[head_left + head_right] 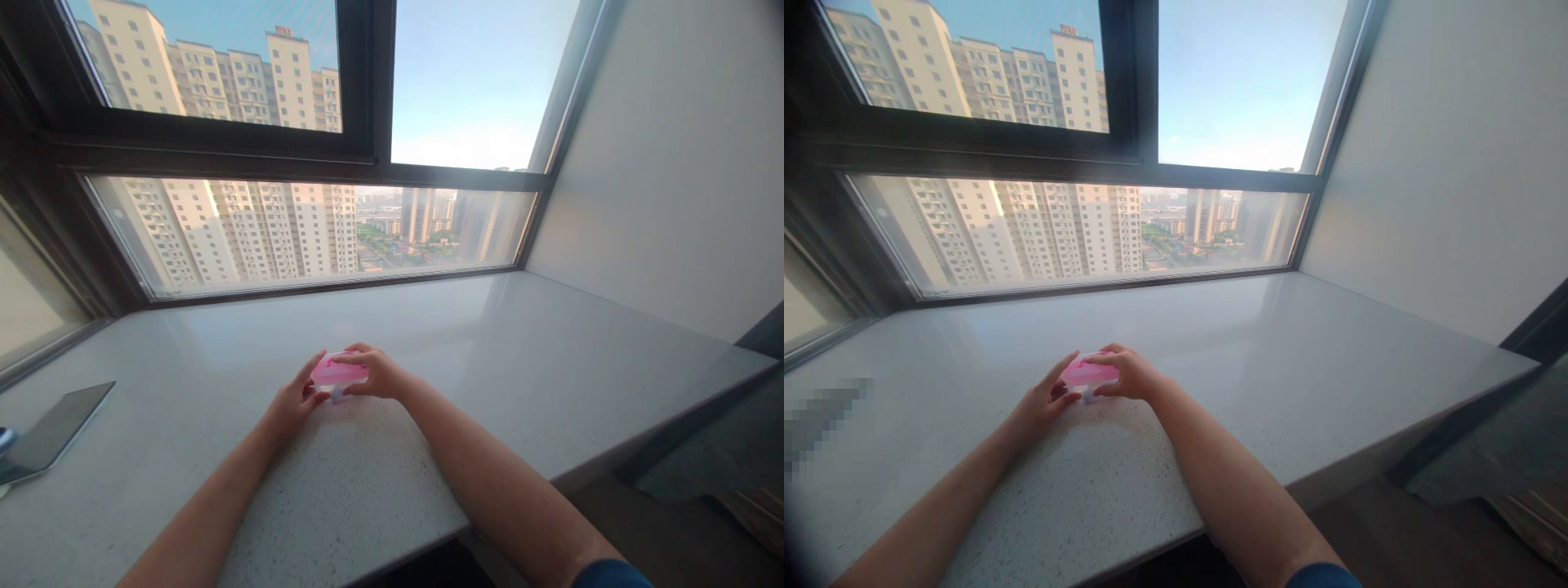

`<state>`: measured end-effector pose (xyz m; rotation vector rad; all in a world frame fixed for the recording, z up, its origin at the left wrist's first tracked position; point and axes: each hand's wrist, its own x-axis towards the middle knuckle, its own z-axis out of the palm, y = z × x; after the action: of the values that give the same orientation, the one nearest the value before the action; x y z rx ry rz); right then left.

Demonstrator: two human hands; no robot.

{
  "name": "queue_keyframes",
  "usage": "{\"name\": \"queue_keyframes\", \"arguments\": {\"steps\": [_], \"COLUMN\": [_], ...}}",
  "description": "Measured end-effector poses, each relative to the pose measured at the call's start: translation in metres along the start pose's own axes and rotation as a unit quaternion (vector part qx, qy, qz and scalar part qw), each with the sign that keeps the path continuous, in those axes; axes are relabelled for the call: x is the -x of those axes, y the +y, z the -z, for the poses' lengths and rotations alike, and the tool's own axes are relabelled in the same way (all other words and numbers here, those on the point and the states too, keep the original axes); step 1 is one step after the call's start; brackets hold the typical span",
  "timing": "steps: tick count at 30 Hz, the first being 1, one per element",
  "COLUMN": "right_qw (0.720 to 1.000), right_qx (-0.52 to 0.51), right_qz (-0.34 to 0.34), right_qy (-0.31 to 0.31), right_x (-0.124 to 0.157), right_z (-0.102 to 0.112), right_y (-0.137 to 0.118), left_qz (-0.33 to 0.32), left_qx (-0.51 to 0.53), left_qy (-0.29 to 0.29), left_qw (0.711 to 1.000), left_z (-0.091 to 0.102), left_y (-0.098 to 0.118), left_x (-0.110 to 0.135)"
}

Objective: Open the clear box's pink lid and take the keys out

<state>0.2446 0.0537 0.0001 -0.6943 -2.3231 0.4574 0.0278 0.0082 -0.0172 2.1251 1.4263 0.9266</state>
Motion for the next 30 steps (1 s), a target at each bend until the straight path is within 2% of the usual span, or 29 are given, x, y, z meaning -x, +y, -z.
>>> {"name": "queue_keyframes", "arguments": {"steps": [4,8,11,14,18,22,24,28,30], "right_qw": [0.999,0.975,0.924,0.842,0.804,0.8,0.8,0.814,0.839], "right_qx": [0.039,0.145,0.238,0.311,0.326,0.353,0.356,0.388,0.386], "right_qz": [-0.032,-0.165,-0.291,-0.431,-0.481,-0.447,-0.43,-0.33,-0.274], "right_qy": [-0.001,0.042,0.066,0.095,0.126,0.191,0.217,0.28,0.269], "right_x": [0.0,-0.002,-0.006,-0.008,0.0,0.01,0.01,0.005,0.005], "right_z": [0.002,0.007,0.016,0.031,0.056,0.07,0.069,0.055,0.042], "right_y": [0.003,0.015,0.031,0.051,0.081,0.102,0.103,0.079,0.059], "left_qz": [0.015,0.036,0.036,0.037,0.049,0.055,0.055,0.074,0.088], "left_qx": [0.016,0.028,0.019,0.012,0.012,0.009,0.005,-0.035,-0.095], "left_qy": [0.03,0.057,0.061,0.055,0.059,0.051,0.078,0.191,0.227], "left_qw": [0.999,0.997,0.997,0.998,0.997,0.997,0.995,0.978,0.965], "left_z": [0.001,0.003,0.004,0.004,0.002,0.001,0.004,0.013,0.018], "left_y": [-0.005,-0.012,-0.014,-0.015,-0.014,-0.011,-0.011,-0.017,-0.024], "left_x": [0.001,0.002,0.002,0.002,0.001,0.0,0.001,0.002,0.001]}}
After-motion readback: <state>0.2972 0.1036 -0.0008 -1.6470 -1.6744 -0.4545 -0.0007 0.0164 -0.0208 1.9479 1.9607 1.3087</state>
